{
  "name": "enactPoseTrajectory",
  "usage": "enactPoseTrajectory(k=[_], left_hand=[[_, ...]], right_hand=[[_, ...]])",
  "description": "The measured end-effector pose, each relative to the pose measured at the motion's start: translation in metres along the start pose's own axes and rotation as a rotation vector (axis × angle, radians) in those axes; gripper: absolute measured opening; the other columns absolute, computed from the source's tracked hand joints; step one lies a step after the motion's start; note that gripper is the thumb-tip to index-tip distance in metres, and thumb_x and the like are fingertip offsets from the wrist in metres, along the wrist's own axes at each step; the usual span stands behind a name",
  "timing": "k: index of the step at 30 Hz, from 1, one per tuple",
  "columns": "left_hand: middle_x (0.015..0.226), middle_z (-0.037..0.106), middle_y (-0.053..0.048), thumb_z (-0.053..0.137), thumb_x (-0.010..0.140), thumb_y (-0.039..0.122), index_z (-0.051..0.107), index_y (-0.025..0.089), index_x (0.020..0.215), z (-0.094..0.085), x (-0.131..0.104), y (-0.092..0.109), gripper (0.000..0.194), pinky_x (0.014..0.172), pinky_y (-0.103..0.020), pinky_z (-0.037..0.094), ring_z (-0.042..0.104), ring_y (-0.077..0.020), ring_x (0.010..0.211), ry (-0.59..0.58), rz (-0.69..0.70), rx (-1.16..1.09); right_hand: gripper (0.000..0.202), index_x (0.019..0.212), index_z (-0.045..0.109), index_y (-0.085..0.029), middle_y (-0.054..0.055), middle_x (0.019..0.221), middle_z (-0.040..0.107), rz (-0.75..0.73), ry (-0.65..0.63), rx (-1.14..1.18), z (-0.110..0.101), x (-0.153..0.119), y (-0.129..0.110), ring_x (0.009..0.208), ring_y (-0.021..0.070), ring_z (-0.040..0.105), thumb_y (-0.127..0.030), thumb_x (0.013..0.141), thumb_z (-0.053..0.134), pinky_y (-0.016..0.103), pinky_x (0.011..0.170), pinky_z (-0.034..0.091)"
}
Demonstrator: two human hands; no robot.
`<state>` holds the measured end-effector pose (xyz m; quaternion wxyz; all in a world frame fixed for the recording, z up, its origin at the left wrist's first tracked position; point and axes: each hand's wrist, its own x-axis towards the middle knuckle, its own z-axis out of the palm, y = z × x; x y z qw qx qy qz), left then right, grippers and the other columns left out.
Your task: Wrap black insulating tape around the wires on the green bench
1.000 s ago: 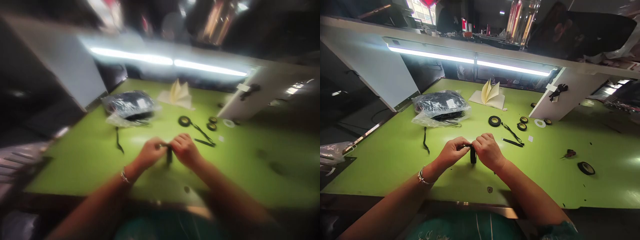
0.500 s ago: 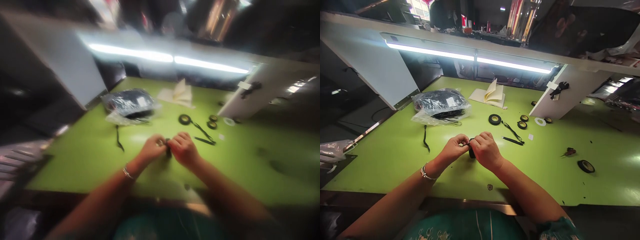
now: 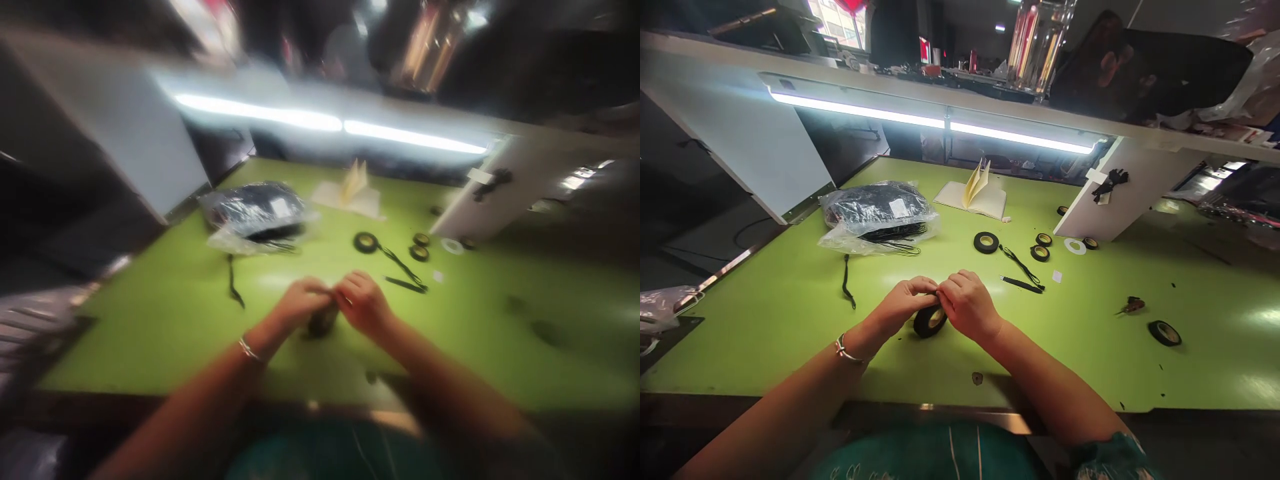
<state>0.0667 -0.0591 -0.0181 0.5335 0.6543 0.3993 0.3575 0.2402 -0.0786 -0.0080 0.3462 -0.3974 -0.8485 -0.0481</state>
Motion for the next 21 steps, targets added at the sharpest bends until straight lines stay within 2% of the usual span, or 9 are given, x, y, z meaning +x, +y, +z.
enactPoseTrajectory(k=[3,5,6,8,10,12,16,21], left_hand=[[0.072,0.061,-0.003,0.061,0.072,0.021,0.068,0.015,0.062,0.004,-0.002,0.004,0.014,0.067,-0.026,0.045,0.058,-0.0156,0.074,0.151,0.081,0.208],[0.068,0.058,-0.002,0.058,0.074,0.021,0.065,0.016,0.057,0.005,-0.005,0.006,0.019,0.065,-0.026,0.042,0.055,-0.0139,0.069,0.205,0.12,0.32],[0.066,0.057,-0.002,0.057,0.074,0.022,0.064,0.015,0.057,0.005,-0.006,0.007,0.02,0.063,-0.026,0.041,0.053,-0.0132,0.066,0.198,0.121,0.331],[0.06,0.054,0.0,0.058,0.075,0.025,0.063,0.015,0.058,0.002,-0.007,0.006,0.021,0.057,-0.024,0.038,0.049,-0.0115,0.06,0.113,0.071,0.243],[0.052,0.048,0.003,0.061,0.074,0.03,0.061,0.014,0.058,-0.001,-0.007,0.003,0.023,0.049,-0.022,0.032,0.041,-0.0088,0.051,-0.003,-0.034,0.102],[0.047,0.04,0.005,0.061,0.073,0.034,0.058,0.014,0.057,-0.002,-0.006,0.0,0.026,0.043,-0.021,0.025,0.032,-0.0063,0.044,-0.067,-0.145,0.006],[0.045,0.036,0.007,0.062,0.071,0.036,0.055,0.015,0.056,0.003,-0.005,-0.004,0.027,0.039,-0.021,0.02,0.027,-0.0048,0.04,-0.053,-0.258,-0.079],[0.049,0.041,0.005,0.063,0.069,0.034,0.062,0.014,0.064,0.008,-0.009,0.002,0.021,0.038,-0.02,0.02,0.028,-0.0047,0.042,-0.037,-0.241,-0.136]], right_hand=[[0.021,0.07,0.055,-0.019,0.003,0.066,0.053,0.003,0.057,-0.113,0.002,-0.001,-0.003,0.072,0.0182,0.044,-0.02,0.09,0.048,0.033,0.074,0.037],[0.022,0.069,0.055,-0.02,0.003,0.065,0.052,-0.012,0.077,-0.173,0.002,-0.001,-0.004,0.073,0.0185,0.043,-0.02,0.09,0.049,0.034,0.077,0.037],[0.022,0.068,0.054,-0.02,0.003,0.064,0.051,-0.025,0.076,-0.192,0.002,-0.002,-0.004,0.072,0.0183,0.043,-0.02,0.09,0.049,0.035,0.079,0.036],[0.021,0.069,0.054,-0.021,0.002,0.064,0.051,-0.058,0.067,-0.205,0.001,-0.003,-0.003,0.071,0.0176,0.042,-0.018,0.089,0.049,0.035,0.082,0.036],[0.019,0.071,0.055,-0.021,0.001,0.065,0.052,-0.086,0.062,-0.202,0.0,-0.005,-0.003,0.072,0.0171,0.043,-0.016,0.089,0.049,0.036,0.087,0.035],[0.018,0.073,0.054,-0.022,0.001,0.066,0.052,-0.092,0.068,-0.2,0.002,-0.008,-0.003,0.073,0.0169,0.044,-0.015,0.088,0.049,0.037,0.09,0.034],[0.018,0.071,0.053,-0.022,0.001,0.065,0.05,-0.054,0.057,-0.206,0.005,-0.013,-0.003,0.074,0.0176,0.045,-0.015,0.087,0.049,0.037,0.091,0.034],[0.019,0.07,0.054,-0.022,0.001,0.064,0.051,-0.052,0.068,-0.249,0.004,-0.012,0.003,0.073,0.0176,0.045,-0.016,0.087,0.05,0.038,0.091,0.034]])
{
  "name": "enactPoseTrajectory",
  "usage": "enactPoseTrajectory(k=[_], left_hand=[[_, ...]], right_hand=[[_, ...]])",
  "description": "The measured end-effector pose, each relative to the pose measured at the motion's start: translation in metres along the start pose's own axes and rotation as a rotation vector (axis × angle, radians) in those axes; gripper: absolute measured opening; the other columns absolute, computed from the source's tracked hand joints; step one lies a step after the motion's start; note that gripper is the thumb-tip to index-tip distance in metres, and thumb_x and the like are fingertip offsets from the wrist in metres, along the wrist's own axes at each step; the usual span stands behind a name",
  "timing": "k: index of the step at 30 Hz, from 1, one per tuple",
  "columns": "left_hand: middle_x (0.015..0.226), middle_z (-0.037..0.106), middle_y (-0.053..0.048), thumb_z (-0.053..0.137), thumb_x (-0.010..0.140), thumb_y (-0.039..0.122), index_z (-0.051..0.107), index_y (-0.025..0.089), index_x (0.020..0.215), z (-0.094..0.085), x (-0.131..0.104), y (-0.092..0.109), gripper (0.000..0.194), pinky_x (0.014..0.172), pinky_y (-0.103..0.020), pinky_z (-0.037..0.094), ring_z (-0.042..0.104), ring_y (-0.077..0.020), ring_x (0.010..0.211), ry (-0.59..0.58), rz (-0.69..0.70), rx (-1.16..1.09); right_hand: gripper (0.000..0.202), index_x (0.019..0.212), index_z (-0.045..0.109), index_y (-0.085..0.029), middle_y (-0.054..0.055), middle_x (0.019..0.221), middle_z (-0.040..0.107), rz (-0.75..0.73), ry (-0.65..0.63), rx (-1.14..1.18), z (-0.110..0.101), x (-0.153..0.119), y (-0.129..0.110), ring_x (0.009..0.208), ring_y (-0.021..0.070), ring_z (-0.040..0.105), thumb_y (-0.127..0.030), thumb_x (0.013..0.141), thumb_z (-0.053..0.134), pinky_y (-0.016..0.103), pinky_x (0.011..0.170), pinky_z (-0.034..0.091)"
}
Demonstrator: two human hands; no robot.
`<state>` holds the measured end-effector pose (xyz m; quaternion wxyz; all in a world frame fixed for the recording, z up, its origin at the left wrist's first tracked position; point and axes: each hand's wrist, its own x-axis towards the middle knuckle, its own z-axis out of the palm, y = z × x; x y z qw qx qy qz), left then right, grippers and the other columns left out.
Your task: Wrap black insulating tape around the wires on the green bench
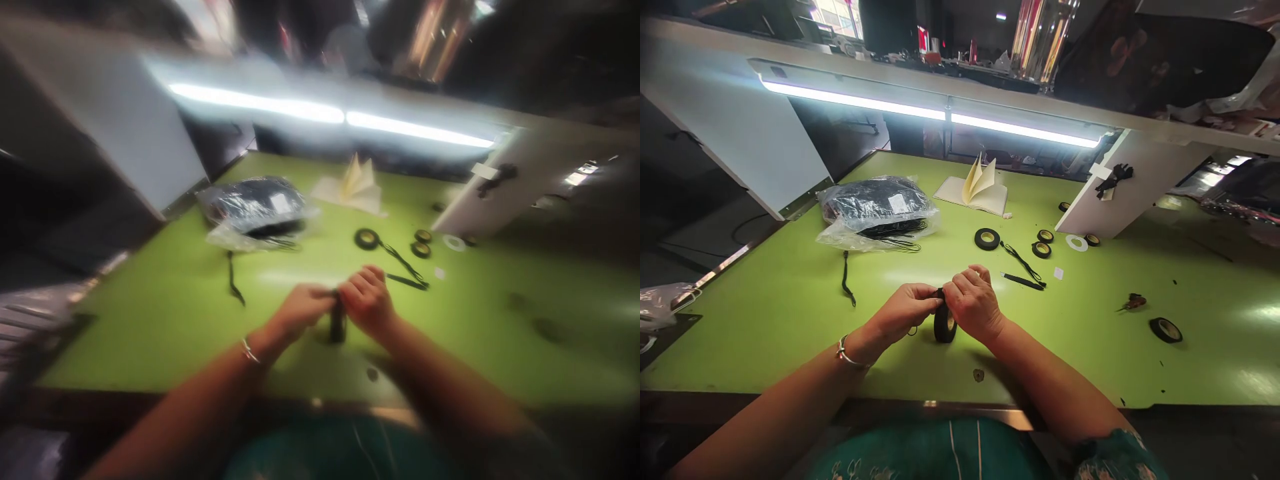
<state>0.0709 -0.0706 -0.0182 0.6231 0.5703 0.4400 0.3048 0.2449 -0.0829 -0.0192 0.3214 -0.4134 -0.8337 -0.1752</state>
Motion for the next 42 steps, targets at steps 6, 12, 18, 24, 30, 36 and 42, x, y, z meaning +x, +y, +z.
enactPoseTrajectory(k=[6,12,18,24,30,36,42], left_hand=[[0.042,0.039,0.003,0.058,0.077,0.051,0.054,0.016,0.052,-0.001,-0.004,0.009,0.043,0.035,-0.022,0.018,0.027,-0.0059,0.038,0.01,0.012,-0.031],[0.039,0.037,0.004,0.054,0.078,0.061,0.049,0.016,0.047,-0.003,-0.004,0.009,0.056,0.038,-0.022,0.02,0.028,-0.0059,0.039,0.08,0.044,0.06],[0.055,0.061,-0.001,0.067,0.075,0.047,0.068,0.013,0.06,-0.011,-0.001,0.007,0.037,0.053,-0.023,0.037,0.05,-0.0112,0.054,0.134,0.177,0.181],[0.067,0.067,-0.004,0.068,0.077,0.037,0.075,0.015,0.073,-0.013,-0.004,0.012,0.024,0.063,-0.025,0.043,0.057,-0.0141,0.064,0.18,0.369,0.316],[0.067,0.066,-0.003,0.067,0.079,0.033,0.073,0.015,0.072,-0.014,-0.006,0.013,0.02,0.059,-0.024,0.042,0.055,-0.0125,0.062,0.157,0.374,0.39],[0.068,0.06,-0.002,0.062,0.083,0.022,0.071,0.016,0.079,-0.01,-0.007,0.008,0.011,0.06,-0.024,0.043,0.053,-0.0114,0.062,0.279,0.733,0.591],[0.077,0.064,-0.004,0.062,0.082,0.015,0.068,0.02,0.087,-0.008,-0.01,-0.003,0.009,0.063,-0.025,0.047,0.058,-0.0136,0.069,0.468,1.03,0.89]], right_hand=[[0.017,0.075,0.057,-0.023,0.001,0.067,0.055,-0.025,0.011,0.014,0.0,0.0,0.003,0.074,0.0172,0.046,-0.015,0.089,0.049,0.038,0.093,0.034],[0.019,0.077,0.057,-0.023,0.001,0.066,0.05,-0.07,-0.038,0.036,-0.003,0.001,0.003,0.073,0.0169,0.042,-0.014,0.09,0.048,0.035,0.091,0.034],[0.023,0.075,0.058,-0.022,0.0,0.062,0.047,-0.127,-0.097,0.013,-0.01,0.005,0.005,0.071,0.0167,0.042,-0.013,0.092,0.045,0.035,0.091,0.035],[0.022,0.077,0.06,-0.021,0.0,0.063,0.047,-0.113,-0.076,0.004,-0.017,0.009,0.005,0.071,0.0165,0.041,-0.015,0.092,0.047,0.035,0.089,0.035],[0.025,0.074,0.061,-0.022,0.001,0.063,0.049,-0.114,-0.088,0.03,-0.022,0.012,0.006,0.071,0.0166,0.042,-0.016,0.093,0.045,0.034,0.085,0.036],[0.018,0.085,0.063,-0.02,0.003,0.075,0.063,0.129,-0.123,0.407,-0.03,0.016,0.007,0.073,0.0155,0.053,-0.029,0.093,0.05,0.031,0.074,0.039],[0.027,0.065,0.059,-0.019,0.001,0.062,0.059,0.281,-0.246,0.5,-0.033,0.018,-0.001,0.059,0.0124,0.049,-0.026,0.09,0.054,0.027,0.059,0.036]])
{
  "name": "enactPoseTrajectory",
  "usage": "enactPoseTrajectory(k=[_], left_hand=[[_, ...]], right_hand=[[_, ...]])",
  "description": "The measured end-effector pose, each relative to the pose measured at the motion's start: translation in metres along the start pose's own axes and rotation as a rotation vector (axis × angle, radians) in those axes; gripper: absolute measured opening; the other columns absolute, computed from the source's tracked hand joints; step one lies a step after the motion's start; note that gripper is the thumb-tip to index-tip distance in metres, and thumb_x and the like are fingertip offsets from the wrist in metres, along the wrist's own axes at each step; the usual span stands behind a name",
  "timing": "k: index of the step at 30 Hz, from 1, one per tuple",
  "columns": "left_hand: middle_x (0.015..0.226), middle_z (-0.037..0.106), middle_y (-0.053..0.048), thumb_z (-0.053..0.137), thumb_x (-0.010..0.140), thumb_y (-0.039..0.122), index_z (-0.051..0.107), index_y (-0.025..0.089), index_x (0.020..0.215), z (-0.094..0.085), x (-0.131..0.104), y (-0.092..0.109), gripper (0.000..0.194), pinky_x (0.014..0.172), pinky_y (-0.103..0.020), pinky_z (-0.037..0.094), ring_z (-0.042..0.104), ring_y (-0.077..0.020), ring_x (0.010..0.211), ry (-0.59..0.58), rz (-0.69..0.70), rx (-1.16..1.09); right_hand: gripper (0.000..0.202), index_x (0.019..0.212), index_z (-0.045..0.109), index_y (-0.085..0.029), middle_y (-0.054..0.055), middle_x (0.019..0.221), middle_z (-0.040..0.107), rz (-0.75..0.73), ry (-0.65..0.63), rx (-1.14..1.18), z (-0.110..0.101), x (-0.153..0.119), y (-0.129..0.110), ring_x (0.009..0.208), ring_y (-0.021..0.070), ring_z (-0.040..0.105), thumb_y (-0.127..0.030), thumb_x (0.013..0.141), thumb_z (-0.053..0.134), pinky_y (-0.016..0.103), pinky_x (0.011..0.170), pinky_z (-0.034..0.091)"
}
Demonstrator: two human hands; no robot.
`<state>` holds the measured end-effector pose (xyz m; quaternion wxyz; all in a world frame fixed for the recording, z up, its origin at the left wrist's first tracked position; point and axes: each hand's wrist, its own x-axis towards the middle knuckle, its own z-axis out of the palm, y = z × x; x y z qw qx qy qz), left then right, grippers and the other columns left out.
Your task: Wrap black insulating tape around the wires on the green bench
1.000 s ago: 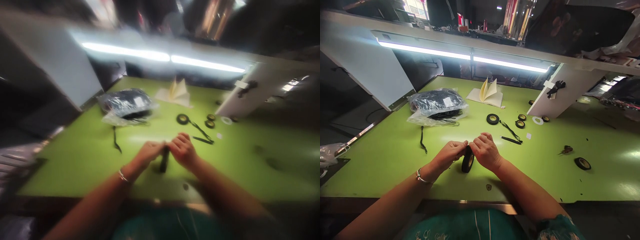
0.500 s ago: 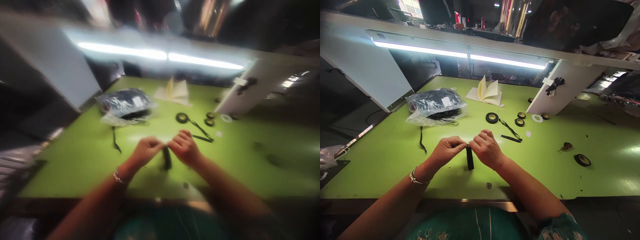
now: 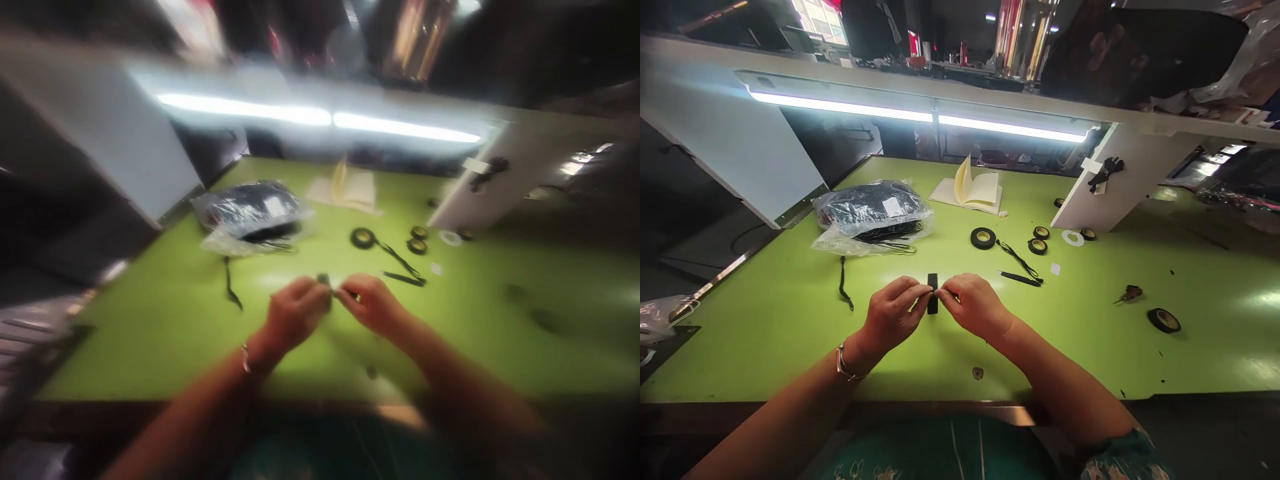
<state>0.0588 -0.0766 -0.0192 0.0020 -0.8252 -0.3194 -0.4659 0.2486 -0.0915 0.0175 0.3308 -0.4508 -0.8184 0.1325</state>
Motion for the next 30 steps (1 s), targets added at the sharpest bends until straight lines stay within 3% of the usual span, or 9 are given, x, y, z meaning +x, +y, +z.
enactPoseTrajectory(k=[6,8,13,18,22,26,30], left_hand=[[0.079,0.064,-0.004,0.061,0.083,0.015,0.068,0.02,0.093,0.001,-0.002,-0.004,0.013,0.064,-0.024,0.048,0.059,-0.0131,0.07,-0.025,0.029,0.003],[0.078,0.062,-0.004,0.059,0.084,0.015,0.069,0.019,0.095,0.003,0.0,-0.004,0.015,0.064,-0.024,0.048,0.058,-0.0125,0.069,-0.035,-0.023,-0.094],[0.071,0.058,-0.002,0.058,0.086,0.015,0.072,0.019,0.099,0.005,0.003,-0.001,0.02,0.063,-0.025,0.045,0.053,-0.012,0.066,-0.112,-0.227,-0.299],[0.067,0.057,-0.001,0.056,0.084,0.015,0.074,0.02,0.094,0.001,0.009,0.003,0.021,0.062,-0.025,0.041,0.051,-0.0119,0.064,-0.21,-0.402,-0.368],[0.065,0.06,-0.001,0.057,0.081,0.017,0.074,0.017,0.079,-0.004,0.014,0.004,0.017,0.062,-0.025,0.04,0.052,-0.0117,0.063,-0.267,-0.536,-0.436],[0.07,0.065,-0.002,0.064,0.078,0.029,0.073,0.015,0.079,-0.008,0.017,0.003,0.017,0.061,-0.024,0.04,0.053,-0.0114,0.062,-0.358,-0.793,-0.719],[0.049,0.047,0.004,0.066,0.076,0.042,0.068,0.013,0.068,-0.009,0.018,0.0,0.03,0.046,-0.022,0.024,0.033,-0.0064,0.046,-0.4,-1.002,-0.958]], right_hand=[[0.013,0.07,0.064,-0.019,-0.001,0.066,0.065,0.155,0.001,0.214,-0.001,0.003,0.0,0.061,0.0117,0.055,-0.02,0.083,0.06,0.024,0.057,0.04],[0.012,0.07,0.064,-0.019,-0.001,0.066,0.064,0.116,0.029,0.191,-0.001,0.003,0.001,0.062,0.0118,0.054,-0.019,0.082,0.061,0.025,0.059,0.04],[0.017,0.069,0.06,-0.018,0.001,0.065,0.059,-0.15,0.109,-0.195,0.001,0.002,0.004,0.067,0.0143,0.049,-0.019,0.086,0.058,0.03,0.069,0.037],[0.027,0.063,0.054,-0.018,0.0,0.06,0.054,-0.297,0.188,-0.546,0.002,0.001,0.0,0.071,0.0154,0.044,-0.015,0.089,0.053,0.033,0.078,0.034],[0.024,0.066,0.056,-0.019,0.0,0.062,0.055,-0.349,0.206,-0.605,0.004,0.0,0.001,0.075,0.0154,0.045,-0.008,0.087,0.052,0.032,0.085,0.034],[0.02,0.071,0.059,-0.021,-0.001,0.064,0.058,-0.374,0.239,-0.589,0.006,0.0,0.005,0.079,0.0156,0.046,-0.008,0.087,0.054,0.033,0.09,0.035],[0.017,0.078,0.061,-0.022,-0.001,0.068,0.061,-0.437,0.263,-0.564,0.006,0.0,0.011,0.081,0.0155,0.048,-0.01,0.087,0.054,0.034,0.095,0.035]])
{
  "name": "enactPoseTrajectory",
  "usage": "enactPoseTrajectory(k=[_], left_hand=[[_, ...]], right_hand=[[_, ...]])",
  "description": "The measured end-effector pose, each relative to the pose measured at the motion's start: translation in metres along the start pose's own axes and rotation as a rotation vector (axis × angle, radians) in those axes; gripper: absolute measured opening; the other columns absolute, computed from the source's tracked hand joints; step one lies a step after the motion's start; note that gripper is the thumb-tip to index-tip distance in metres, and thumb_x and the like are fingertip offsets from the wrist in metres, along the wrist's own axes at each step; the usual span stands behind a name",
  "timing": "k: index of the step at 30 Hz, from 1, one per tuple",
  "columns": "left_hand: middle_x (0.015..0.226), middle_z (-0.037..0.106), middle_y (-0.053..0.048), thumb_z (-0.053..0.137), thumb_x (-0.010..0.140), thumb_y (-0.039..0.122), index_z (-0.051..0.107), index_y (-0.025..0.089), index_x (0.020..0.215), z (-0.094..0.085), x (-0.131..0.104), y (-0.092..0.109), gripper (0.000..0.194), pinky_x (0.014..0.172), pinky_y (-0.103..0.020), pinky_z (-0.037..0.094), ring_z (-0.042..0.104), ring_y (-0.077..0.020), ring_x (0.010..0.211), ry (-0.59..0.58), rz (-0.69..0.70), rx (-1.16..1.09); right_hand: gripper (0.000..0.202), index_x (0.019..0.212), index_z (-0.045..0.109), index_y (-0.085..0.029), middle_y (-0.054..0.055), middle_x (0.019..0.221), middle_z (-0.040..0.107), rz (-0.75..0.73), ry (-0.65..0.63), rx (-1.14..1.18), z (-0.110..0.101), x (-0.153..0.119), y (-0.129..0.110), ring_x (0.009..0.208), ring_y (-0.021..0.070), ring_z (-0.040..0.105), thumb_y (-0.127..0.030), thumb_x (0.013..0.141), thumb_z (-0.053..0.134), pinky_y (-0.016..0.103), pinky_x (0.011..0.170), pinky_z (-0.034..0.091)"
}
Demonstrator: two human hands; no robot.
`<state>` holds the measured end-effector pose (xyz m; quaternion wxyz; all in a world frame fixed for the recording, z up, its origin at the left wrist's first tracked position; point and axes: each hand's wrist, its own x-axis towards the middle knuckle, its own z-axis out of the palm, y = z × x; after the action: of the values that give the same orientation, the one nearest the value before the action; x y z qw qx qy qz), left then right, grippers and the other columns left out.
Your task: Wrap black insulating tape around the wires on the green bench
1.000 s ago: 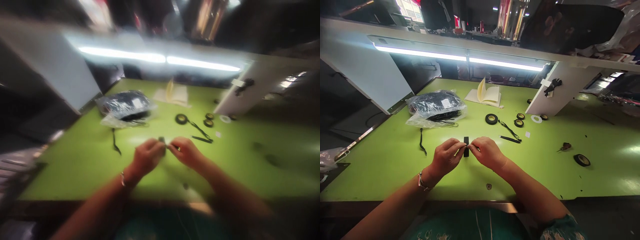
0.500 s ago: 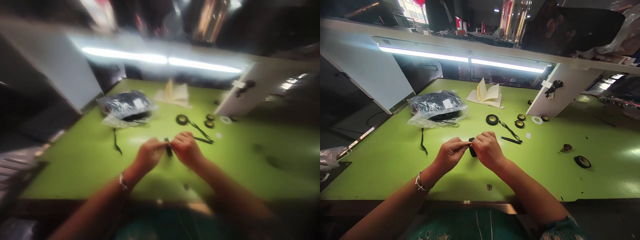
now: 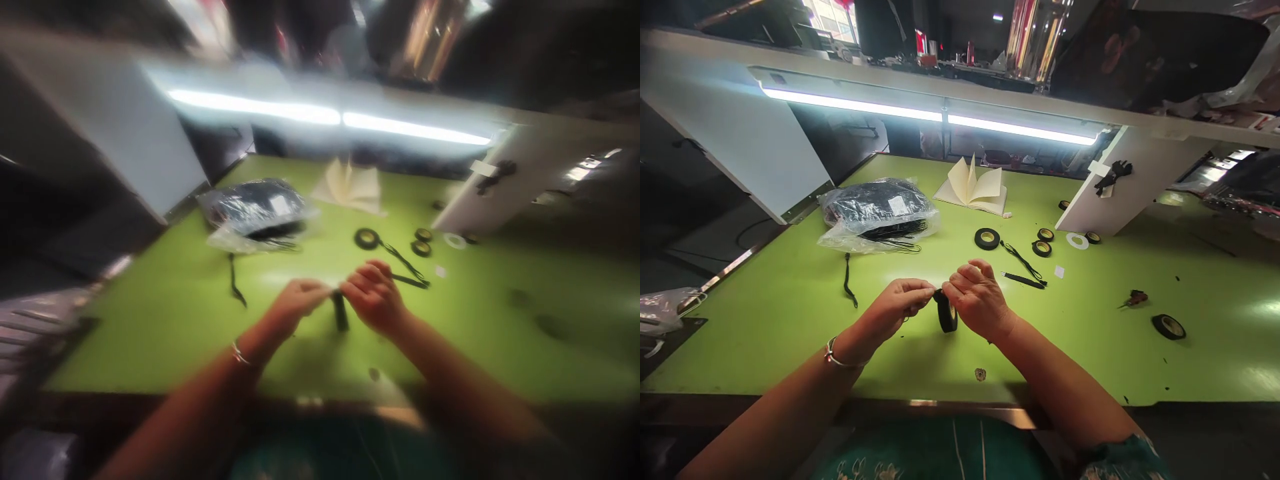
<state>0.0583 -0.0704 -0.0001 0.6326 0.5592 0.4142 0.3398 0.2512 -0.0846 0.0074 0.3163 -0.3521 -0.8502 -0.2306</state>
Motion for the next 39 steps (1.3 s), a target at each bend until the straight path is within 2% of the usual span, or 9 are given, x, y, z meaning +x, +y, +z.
enactPoseTrajectory(k=[2,7,11,16,22,25,30,35,39], left_hand=[[0.047,0.042,0.004,0.063,0.078,0.047,0.064,0.012,0.062,0.0,0.0,0.0,0.038,0.044,-0.022,0.021,0.03,-0.0059,0.045,0.005,-0.017,-0.038],[0.07,0.065,-0.003,0.069,0.076,0.041,0.071,0.013,0.075,0.003,0.001,-0.001,0.028,0.063,-0.025,0.042,0.054,-0.0122,0.065,0.013,0.118,0.11],[0.066,0.061,-0.002,0.068,0.078,0.03,0.07,0.015,0.07,0.005,0.001,-0.003,0.017,0.061,-0.025,0.041,0.052,-0.0126,0.063,0.193,0.372,0.405],[0.072,0.06,-0.003,0.062,0.081,0.018,0.071,0.018,0.08,0.005,0.0,-0.011,0.009,0.06,-0.024,0.043,0.053,-0.0121,0.064,0.318,0.663,0.632],[0.071,0.061,-0.004,0.058,0.083,0.015,0.07,0.02,0.083,0.007,-0.003,-0.017,0.013,0.064,-0.027,0.044,0.057,-0.0153,0.068,0.398,0.861,0.959],[0.07,0.061,-0.004,0.056,0.084,0.015,0.07,0.02,0.081,0.007,-0.003,-0.021,0.015,0.063,-0.026,0.043,0.057,-0.0146,0.067,0.416,0.861,1.033],[0.073,0.06,-0.004,0.055,0.086,0.017,0.068,0.018,0.078,0.007,-0.002,-0.024,0.015,0.062,-0.024,0.043,0.056,-0.0129,0.066,0.388,0.817,0.985],[0.077,0.057,-0.003,0.058,0.081,0.013,0.065,0.018,0.08,0.01,0.003,-0.02,0.008,0.063,-0.025,0.044,0.053,-0.0131,0.069,0.331,0.726,0.778],[0.078,0.058,-0.003,0.059,0.076,0.01,0.069,0.018,0.086,0.01,0.006,-0.016,0.016,0.062,-0.025,0.044,0.053,-0.0128,0.07,0.248,0.629,0.636]], right_hand=[[0.016,0.081,0.062,-0.022,-0.001,0.07,0.062,-0.03,0.007,0.024,0.001,-0.001,0.003,0.083,0.0156,0.048,-0.011,0.088,0.055,0.034,0.095,0.036],[0.013,0.087,0.064,-0.022,0.0,0.074,0.064,-0.072,0.003,0.071,0.003,-0.003,0.008,0.087,0.0162,0.049,-0.012,0.088,0.056,0.033,0.092,0.037],[0.007,0.084,0.064,-0.022,0.001,0.073,0.064,0.052,-0.068,0.195,0.0,-0.001,0.01,0.084,0.017,0.052,-0.021,0.088,0.059,0.035,0.086,0.038],[0.017,0.105,0.061,-0.019,0.006,0.098,0.067,0.32,-0.057,0.534,-0.006,0.004,0.011,0.094,0.0185,0.056,-0.025,0.092,0.051,0.036,0.085,0.043],[0.014,0.088,0.065,-0.019,0.005,0.081,0.066,0.299,-0.125,0.38,0.001,0.002,-0.004,0.081,0.0186,0.054,-0.025,0.091,0.053,0.036,0.081,0.039],[0.021,0.075,0.063,-0.019,0.003,0.067,0.061,0.256,-0.122,0.296,0.004,0.002,-0.009,0.073,0.0174,0.048,-0.024,0.091,0.051,0.035,0.08,0.036],[0.016,0.075,0.062,-0.018,0.001,0.067,0.059,0.271,-0.156,0.352,0.003,0.002,-0.008,0.07,0.016,0.046,-0.023,0.089,0.056,0.032,0.076,0.035],[0.018,0.071,0.058,-0.018,0.003,0.068,0.057,0.224,-0.172,0.288,0.003,0.003,-0.006,0.073,0.0176,0.045,-0.02,0.089,0.052,0.034,0.08,0.035],[0.017,0.072,0.057,-0.019,0.002,0.07,0.057,0.162,-0.181,0.23,0.0,0.005,-0.006,0.076,0.0177,0.045,-0.019,0.088,0.052,0.037,0.088,0.034]])
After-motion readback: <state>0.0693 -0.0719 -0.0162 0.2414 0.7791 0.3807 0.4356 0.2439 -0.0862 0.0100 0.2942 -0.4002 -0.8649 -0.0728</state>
